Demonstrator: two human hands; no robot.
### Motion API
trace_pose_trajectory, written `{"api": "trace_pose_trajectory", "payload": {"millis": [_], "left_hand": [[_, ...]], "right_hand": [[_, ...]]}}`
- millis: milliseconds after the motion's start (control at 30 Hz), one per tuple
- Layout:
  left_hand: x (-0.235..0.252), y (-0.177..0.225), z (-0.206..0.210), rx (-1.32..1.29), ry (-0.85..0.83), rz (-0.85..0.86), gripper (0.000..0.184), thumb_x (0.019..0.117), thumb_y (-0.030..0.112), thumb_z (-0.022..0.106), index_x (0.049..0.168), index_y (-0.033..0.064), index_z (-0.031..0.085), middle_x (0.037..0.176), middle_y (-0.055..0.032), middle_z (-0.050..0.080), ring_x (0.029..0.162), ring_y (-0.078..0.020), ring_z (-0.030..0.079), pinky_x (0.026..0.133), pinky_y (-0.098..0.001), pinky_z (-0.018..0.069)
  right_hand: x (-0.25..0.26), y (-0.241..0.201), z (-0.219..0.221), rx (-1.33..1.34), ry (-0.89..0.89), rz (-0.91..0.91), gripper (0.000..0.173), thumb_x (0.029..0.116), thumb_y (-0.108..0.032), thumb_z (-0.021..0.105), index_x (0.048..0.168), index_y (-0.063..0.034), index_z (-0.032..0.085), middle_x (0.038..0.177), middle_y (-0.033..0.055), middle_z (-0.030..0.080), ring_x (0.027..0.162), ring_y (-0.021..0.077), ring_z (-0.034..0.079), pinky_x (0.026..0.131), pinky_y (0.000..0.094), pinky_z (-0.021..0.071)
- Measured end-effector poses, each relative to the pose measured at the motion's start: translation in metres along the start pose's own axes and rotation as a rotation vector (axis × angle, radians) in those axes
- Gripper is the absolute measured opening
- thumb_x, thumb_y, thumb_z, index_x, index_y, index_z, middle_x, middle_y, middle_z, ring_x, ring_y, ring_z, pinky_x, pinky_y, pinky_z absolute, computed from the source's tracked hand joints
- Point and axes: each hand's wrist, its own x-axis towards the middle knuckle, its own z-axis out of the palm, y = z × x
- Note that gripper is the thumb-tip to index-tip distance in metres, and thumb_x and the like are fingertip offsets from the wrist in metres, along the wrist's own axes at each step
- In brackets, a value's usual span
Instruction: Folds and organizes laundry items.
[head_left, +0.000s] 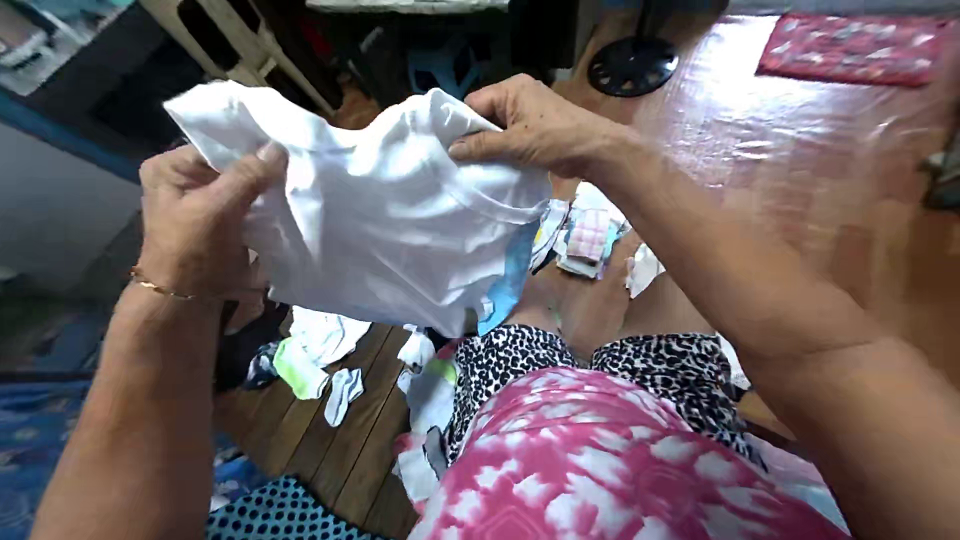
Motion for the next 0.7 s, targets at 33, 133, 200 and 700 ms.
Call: {"api": "trace_pose_trajectory", "payload": {"millis": [33, 133, 200, 700], "left_hand": [[0.007, 0.004, 0.011, -0.105, 0.047, -0.046, 0.007, 0.1017, 0.021, 0.057, 0.105, 0.0223, 0.064, 0.092, 0.0159, 0.071, 0.085, 0.0006, 0.069, 0.079, -0.0236, 0.0604], [0.030, 0.009, 0.034, -0.277, 0.083, -0.079, 0.014, 0.1003, 0.015, 0.048, 0.110, 0.0220, 0.056, 0.094, 0.0129, 0.067, 0.088, -0.0022, 0.067, 0.081, -0.0261, 0.0586], [0.045, 0.011, 0.046, -0.311, 0.054, -0.036, 0.015, 0.1025, 0.014, 0.050, 0.115, 0.0199, 0.056, 0.096, 0.0110, 0.069, 0.089, -0.0043, 0.069, 0.082, -0.0282, 0.0601], [0.119, 0.016, 0.035, 0.201, 0.167, 0.303, 0.034, 0.1075, 0.032, 0.050, 0.124, 0.0051, 0.061, 0.104, 0.0057, 0.066, 0.092, 0.0042, 0.063, 0.087, -0.0228, 0.0549]], "right_hand": [[-0.002, -0.002, -0.009, -0.001, 0.035, -0.016, 0.015, 0.0963, -0.013, 0.069, 0.109, -0.0033, 0.070, 0.096, 0.0032, 0.071, 0.083, 0.0060, 0.068, 0.078, 0.0264, 0.0587], [0.002, 0.003, -0.024, -0.085, 0.182, -0.101, 0.019, 0.0945, -0.009, 0.068, 0.113, -0.0028, 0.068, 0.099, 0.0056, 0.070, 0.085, 0.0087, 0.067, 0.079, 0.0288, 0.0581], [0.008, 0.004, -0.028, -0.308, 0.275, -0.087, 0.025, 0.0924, -0.025, 0.072, 0.112, -0.0098, 0.069, 0.099, 0.0046, 0.072, 0.088, 0.0147, 0.069, 0.080, 0.0412, 0.0578], [0.019, -0.040, -0.104, -0.449, 0.700, 0.121, 0.023, 0.0991, -0.025, 0.061, 0.115, -0.0170, 0.075, 0.099, 0.0021, 0.074, 0.089, 0.0157, 0.070, 0.084, 0.0446, 0.0575]]}}
